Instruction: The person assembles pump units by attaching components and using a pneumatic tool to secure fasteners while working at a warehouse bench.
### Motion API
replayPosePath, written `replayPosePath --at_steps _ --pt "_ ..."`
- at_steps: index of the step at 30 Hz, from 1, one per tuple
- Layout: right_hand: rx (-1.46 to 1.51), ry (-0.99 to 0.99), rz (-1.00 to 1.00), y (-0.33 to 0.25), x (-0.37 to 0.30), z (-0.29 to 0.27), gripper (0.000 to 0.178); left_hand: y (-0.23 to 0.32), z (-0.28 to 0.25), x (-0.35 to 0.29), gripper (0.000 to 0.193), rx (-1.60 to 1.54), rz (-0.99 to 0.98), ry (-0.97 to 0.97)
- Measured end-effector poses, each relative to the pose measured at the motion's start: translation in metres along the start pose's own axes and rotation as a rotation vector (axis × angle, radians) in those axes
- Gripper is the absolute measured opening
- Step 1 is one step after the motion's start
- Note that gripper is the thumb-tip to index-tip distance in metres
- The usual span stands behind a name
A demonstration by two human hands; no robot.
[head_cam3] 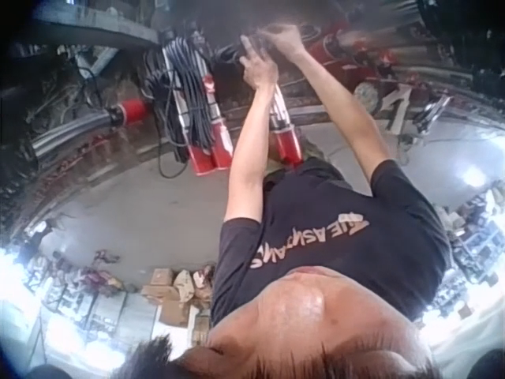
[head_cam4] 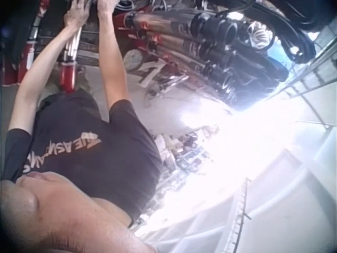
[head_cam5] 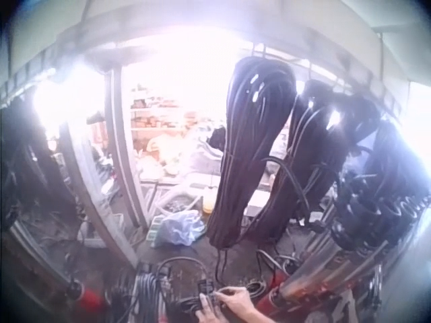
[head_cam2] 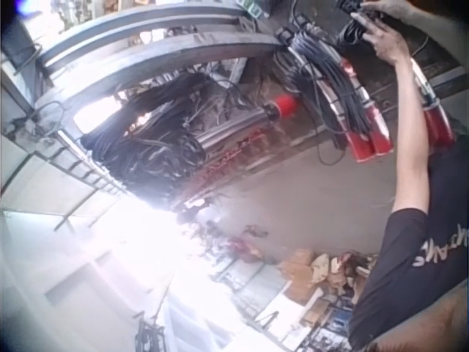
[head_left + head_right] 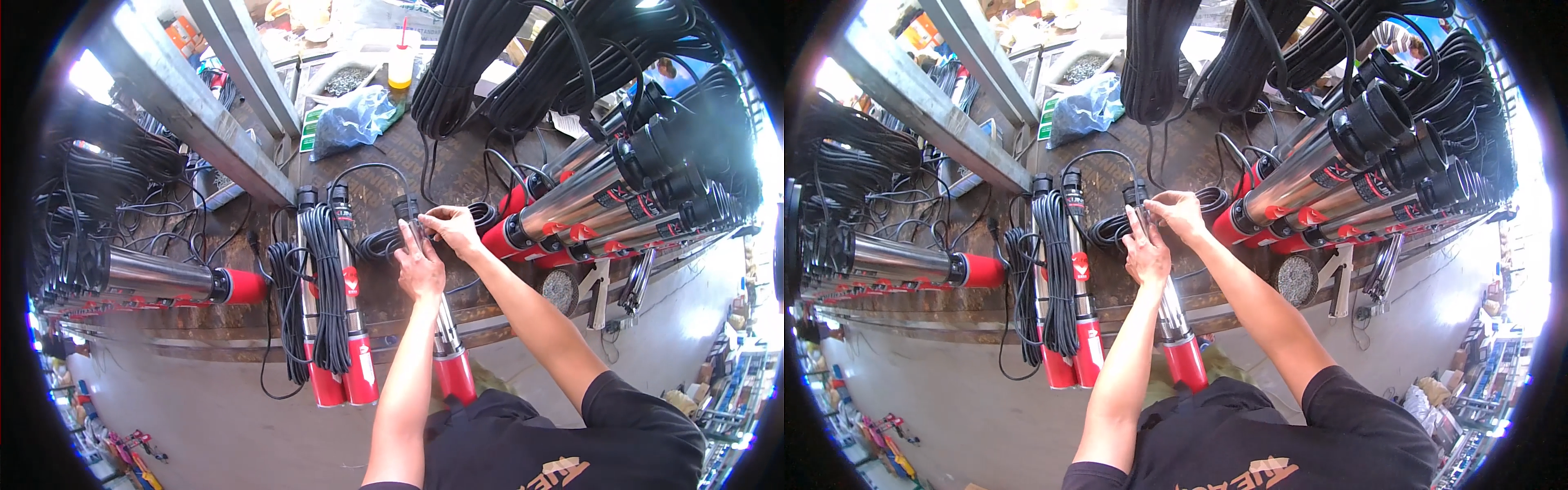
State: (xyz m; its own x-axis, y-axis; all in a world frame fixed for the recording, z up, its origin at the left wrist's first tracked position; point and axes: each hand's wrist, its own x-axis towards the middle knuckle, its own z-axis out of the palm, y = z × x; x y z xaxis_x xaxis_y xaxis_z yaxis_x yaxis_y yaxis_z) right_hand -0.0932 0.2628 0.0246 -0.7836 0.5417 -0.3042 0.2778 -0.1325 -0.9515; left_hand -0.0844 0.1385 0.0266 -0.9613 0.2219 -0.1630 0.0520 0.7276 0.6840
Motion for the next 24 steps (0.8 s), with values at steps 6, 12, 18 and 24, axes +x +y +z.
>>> replayPosePath --at_steps 6,12,18,24 --pt "-0.040 0.066 -0.128 0.037 0.011 0.008 0.032 0.002 0.001 0.001 0.064 -0.011 0.000 -0.025" --pt "-0.407 0.255 -0.011 0.035 -0.011 0.013 0.058 -0.001 0.006 0.003 0.064 0.043 0.030 0.006" --pt "0.459 0.243 0.645 0.072 -0.128 -0.028 0.039 -0.005 0.009 0.001 0.061 0.055 0.056 0.019" --pt "1.282 0.790 0.853 0.135 -0.164 -0.126 0.047 -0.003 0.007 0.001 0.062 0.078 0.017 -0.009"
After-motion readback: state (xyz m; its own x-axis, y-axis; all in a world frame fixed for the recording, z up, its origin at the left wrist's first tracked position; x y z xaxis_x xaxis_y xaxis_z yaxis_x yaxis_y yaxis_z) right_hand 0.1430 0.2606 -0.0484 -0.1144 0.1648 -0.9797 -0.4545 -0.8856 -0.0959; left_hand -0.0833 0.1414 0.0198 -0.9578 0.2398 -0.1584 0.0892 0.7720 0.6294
